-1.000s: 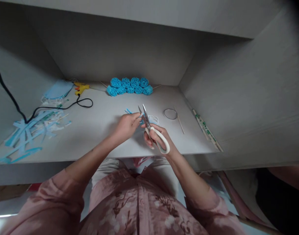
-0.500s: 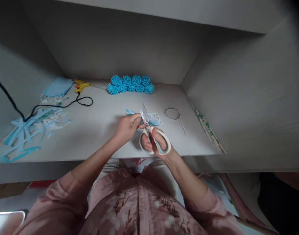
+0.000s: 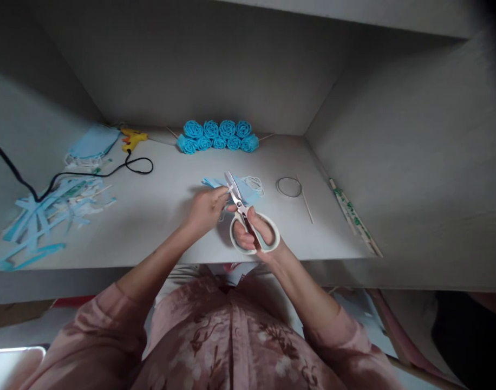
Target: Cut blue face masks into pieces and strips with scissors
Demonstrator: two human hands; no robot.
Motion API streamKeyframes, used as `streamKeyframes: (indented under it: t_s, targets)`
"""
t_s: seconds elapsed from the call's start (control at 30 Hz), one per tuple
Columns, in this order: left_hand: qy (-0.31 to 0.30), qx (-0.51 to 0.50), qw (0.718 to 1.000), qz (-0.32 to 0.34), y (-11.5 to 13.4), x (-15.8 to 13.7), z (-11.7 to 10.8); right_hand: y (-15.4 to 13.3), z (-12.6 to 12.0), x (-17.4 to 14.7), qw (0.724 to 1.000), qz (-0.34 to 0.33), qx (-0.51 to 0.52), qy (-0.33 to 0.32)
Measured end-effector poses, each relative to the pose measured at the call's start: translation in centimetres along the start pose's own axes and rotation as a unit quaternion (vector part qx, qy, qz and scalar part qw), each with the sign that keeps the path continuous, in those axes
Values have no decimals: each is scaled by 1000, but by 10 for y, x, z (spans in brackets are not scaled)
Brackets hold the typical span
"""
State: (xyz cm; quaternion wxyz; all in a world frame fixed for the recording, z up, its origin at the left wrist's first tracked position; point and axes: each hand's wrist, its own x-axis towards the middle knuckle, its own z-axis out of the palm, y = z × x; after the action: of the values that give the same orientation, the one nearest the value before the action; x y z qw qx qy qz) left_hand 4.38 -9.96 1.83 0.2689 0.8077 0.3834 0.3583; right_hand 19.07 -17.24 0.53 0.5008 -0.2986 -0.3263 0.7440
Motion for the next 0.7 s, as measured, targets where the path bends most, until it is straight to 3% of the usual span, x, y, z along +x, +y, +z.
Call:
streamKeyframes:
  t_s: [0.17,0.27,0.37,0.47,0.53,0.63,0.7]
  targets:
    - [29,-43,998,-23,9,3,4,0,6,9,999,-43,15,-9]
    - [39,-37,998,-27,6,2,6,-1,6,16,999,-25,34,-10]
    - [-9,-9,1000,-26,-3,-4,12,-8,8,18,999,-15,31,-13]
    - [-92,-9,995,-44,-10,-11,17,-28,14,12,997,-67,-28,-14]
    - [-62,-48,994,-72,-13,-9,13,-46,15,5,988,-109,-107,5]
    - [37,-153,978,-136,-18,0,-6,-70,2,-9,936,-161,-308,66]
    - [23,-258,950,-173,-26,5,-22,-82,-17,-17,857,-154,-478,113]
